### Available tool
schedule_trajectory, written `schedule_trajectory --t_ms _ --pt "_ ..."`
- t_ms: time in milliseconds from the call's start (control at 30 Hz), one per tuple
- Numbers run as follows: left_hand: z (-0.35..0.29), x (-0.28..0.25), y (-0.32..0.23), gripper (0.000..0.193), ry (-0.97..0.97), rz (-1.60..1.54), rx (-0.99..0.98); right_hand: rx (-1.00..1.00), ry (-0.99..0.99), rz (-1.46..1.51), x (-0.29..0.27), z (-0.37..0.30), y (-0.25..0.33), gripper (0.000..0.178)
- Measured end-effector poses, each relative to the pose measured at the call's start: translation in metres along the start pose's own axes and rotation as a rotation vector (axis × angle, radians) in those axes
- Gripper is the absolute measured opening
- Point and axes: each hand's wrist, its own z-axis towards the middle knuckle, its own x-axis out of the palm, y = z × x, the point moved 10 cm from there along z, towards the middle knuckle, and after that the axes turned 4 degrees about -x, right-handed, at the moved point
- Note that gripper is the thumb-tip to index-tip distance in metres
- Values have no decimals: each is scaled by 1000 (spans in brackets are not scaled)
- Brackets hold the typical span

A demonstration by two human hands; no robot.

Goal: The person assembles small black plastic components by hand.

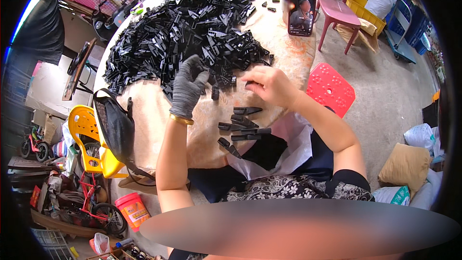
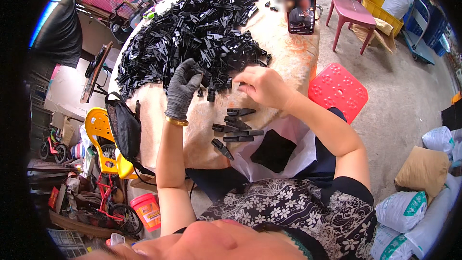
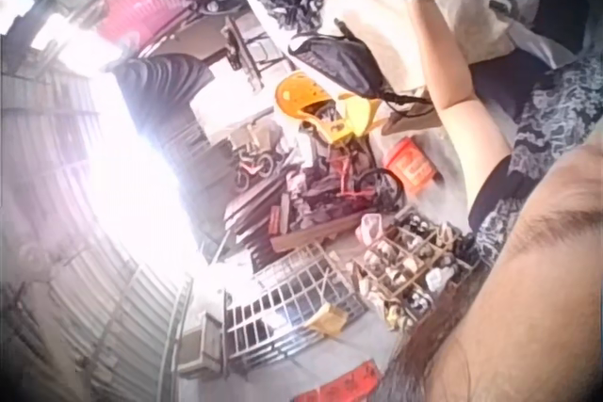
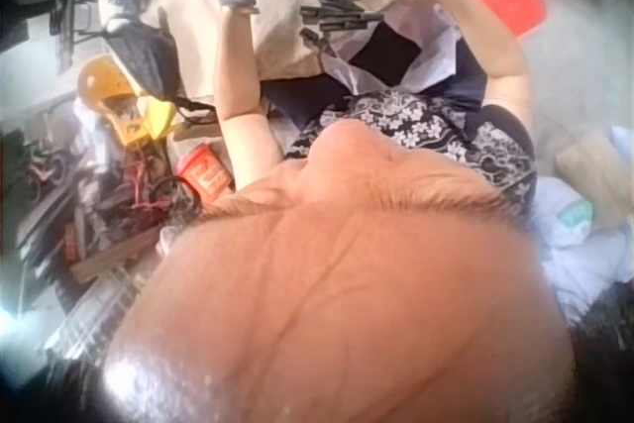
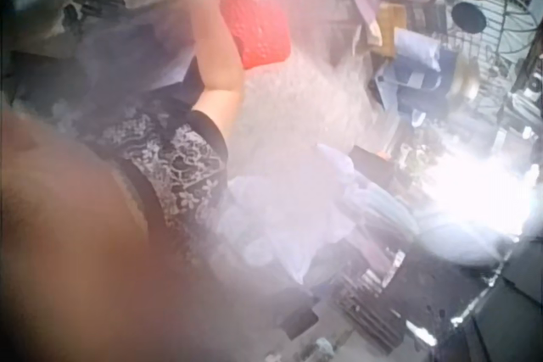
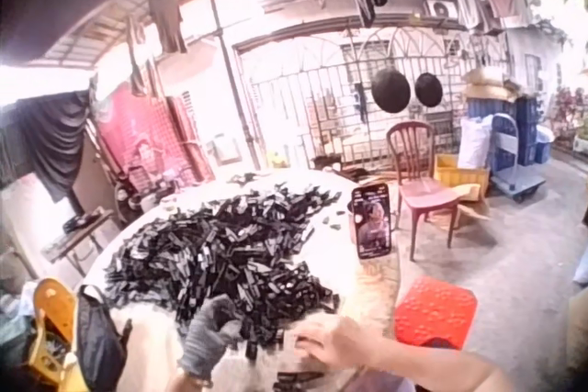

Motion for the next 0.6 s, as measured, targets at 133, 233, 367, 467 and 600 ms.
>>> schedule_trajectory --t_ms 133,233,367,467,600 --pt "-14 24 -11 46 124 -559 -221 52 156 -55 3 -17 4 17" --pt "-20 44 -15 48 274 -633 -228 91 142 18 1 -20 0 16" --pt "-33 62 -5 48 305 -332 -401 -103 -55 344 -16 -4 23 16" --pt "-46 75 -5 42 433 -189 -417 -91 46 429 -3 3 26 15" --pt "-45 81 -8 38 501 -138 -339 -75 15 412 -4 4 24 14"
